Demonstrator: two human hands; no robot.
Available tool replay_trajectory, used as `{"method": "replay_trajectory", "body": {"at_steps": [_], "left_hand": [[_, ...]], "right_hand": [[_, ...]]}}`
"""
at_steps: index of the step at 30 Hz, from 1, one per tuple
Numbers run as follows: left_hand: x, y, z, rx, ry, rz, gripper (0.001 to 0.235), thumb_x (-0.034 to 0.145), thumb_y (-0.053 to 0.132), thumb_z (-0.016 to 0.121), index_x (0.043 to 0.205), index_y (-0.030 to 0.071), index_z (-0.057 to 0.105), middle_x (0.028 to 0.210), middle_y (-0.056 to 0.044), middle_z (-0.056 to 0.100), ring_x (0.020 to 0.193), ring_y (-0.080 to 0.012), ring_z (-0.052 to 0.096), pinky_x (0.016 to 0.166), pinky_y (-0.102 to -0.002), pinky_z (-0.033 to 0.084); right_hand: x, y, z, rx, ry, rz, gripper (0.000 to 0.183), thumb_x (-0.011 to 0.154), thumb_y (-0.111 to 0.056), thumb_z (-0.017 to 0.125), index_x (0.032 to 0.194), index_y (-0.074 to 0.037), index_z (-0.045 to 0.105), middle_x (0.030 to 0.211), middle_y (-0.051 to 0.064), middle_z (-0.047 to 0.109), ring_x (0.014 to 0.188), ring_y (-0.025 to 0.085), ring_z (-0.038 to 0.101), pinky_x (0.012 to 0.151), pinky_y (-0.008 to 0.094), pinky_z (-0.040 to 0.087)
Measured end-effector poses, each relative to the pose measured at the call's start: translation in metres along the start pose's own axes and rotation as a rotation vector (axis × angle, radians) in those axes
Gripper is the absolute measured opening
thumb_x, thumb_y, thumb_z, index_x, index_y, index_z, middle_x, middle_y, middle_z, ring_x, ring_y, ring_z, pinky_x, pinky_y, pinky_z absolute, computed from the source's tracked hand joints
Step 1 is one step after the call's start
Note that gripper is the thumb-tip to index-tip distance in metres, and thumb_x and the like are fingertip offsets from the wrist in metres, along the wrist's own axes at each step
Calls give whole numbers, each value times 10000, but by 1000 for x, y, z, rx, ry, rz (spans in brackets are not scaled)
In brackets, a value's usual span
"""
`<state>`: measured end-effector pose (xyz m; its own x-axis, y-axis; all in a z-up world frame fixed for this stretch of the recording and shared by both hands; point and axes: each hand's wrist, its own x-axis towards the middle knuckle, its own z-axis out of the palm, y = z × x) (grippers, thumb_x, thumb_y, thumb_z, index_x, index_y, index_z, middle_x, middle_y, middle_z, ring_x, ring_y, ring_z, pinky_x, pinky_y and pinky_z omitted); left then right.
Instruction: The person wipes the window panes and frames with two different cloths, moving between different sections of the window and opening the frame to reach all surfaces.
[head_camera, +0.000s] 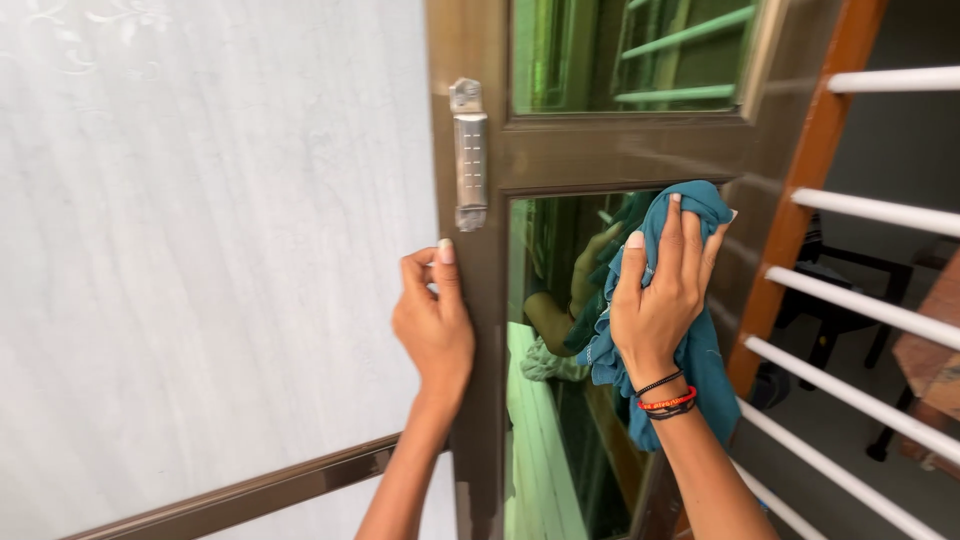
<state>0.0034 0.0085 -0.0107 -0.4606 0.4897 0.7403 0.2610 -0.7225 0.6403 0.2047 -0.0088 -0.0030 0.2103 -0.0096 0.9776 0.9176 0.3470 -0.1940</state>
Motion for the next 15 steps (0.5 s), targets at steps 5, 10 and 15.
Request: {"method": "replay_trajectory", "body": {"at_steps": [5, 10, 15], "left_hand": [[3, 0, 0, -87, -51, -12, 373, 1047, 394, 549, 983, 36, 631, 644, -36, 610, 517, -132, 483, 491, -319, 393], [5, 0, -3, -192, -144, -87, 379, 1047, 393, 541, 984, 35, 649, 658, -49, 614, 533, -125, 463, 495, -326, 393], [8, -7, -18, -269, -310, -213, 454, 1070, 454, 453, 1104, 33, 621, 925, -127, 683, 821, -178, 589, 748, -342, 496]], "right_hand": [[-21, -73, 14, 75, -119, -149, 456, 1047, -179, 575, 1453, 27, 570, 1423, 207, 578, 1490, 542, 364, 1247, 555, 316], [-34, -108, 24, 236, -114, -77, 403, 1031, -139, 583, 1399, 24, 598, 1378, 211, 628, 1446, 500, 444, 1252, 561, 331], [-71, -114, 16, 256, -233, -274, 446, 933, -109, 600, 1365, -5, 626, 1307, 205, 652, 1466, 557, 395, 1238, 565, 337]]}}
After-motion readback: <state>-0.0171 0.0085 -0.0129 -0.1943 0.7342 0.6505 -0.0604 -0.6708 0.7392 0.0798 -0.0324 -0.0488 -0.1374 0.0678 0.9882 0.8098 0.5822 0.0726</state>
